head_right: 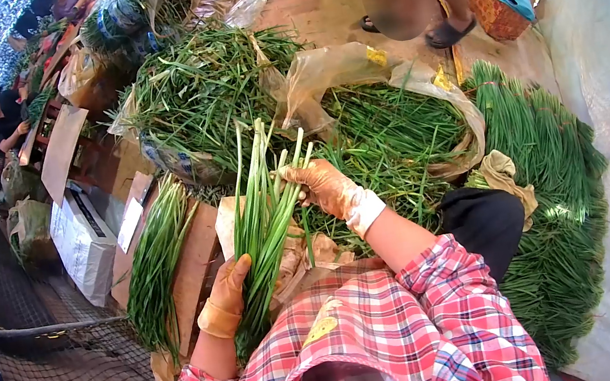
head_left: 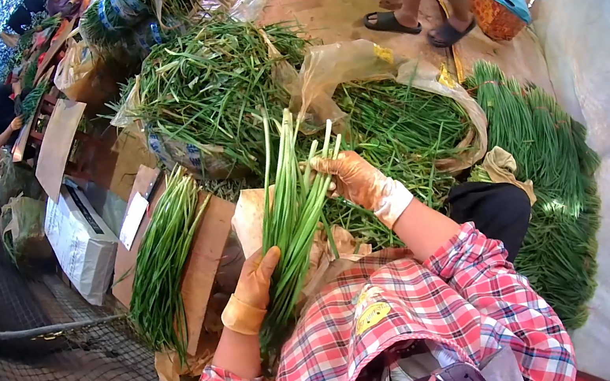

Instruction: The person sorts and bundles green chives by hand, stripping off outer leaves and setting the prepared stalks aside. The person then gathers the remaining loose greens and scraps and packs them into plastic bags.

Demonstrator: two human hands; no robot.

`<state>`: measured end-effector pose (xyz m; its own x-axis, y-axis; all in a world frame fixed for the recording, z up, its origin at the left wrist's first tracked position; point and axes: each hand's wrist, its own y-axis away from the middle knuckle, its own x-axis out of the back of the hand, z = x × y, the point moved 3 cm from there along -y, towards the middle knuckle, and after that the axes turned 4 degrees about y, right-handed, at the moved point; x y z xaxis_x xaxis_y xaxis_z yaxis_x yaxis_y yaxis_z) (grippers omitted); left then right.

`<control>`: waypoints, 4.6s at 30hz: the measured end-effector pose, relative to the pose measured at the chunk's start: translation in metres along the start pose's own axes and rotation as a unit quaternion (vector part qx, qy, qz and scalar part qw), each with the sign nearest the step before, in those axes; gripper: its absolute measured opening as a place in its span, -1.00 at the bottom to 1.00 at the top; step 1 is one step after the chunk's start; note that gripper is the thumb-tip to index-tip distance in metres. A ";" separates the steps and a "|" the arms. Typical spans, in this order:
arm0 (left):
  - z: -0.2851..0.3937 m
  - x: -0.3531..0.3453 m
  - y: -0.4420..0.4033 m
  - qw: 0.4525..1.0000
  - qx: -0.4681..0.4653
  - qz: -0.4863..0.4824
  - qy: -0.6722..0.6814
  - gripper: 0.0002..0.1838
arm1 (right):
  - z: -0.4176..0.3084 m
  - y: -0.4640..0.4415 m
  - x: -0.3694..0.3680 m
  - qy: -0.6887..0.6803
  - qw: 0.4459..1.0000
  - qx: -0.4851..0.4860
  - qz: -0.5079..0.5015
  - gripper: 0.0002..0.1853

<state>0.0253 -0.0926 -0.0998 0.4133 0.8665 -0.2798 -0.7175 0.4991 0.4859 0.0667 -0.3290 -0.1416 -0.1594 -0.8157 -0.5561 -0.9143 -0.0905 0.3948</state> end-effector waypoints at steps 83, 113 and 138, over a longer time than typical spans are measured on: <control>0.099 0.307 0.003 0.836 -0.161 0.309 -0.424 -0.41 | 0.020 -0.124 -0.266 0.665 0.673 0.107 -0.307 -0.84; 0.048 0.332 -0.018 0.857 -0.200 0.409 -0.242 -0.51 | 0.110 -0.227 -0.297 0.563 0.791 0.118 -0.210 -0.90; 0.038 0.335 -0.019 0.837 -0.231 0.442 -0.226 -0.51 | 0.125 -0.217 -0.325 0.816 0.456 0.231 -0.271 -0.73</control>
<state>0.1984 0.1878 -0.1716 -0.2983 0.8606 0.4128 -0.9520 -0.2993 -0.0642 0.2701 0.0275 -0.1382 0.2812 -0.1179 0.9524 -0.6957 -0.7086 0.1178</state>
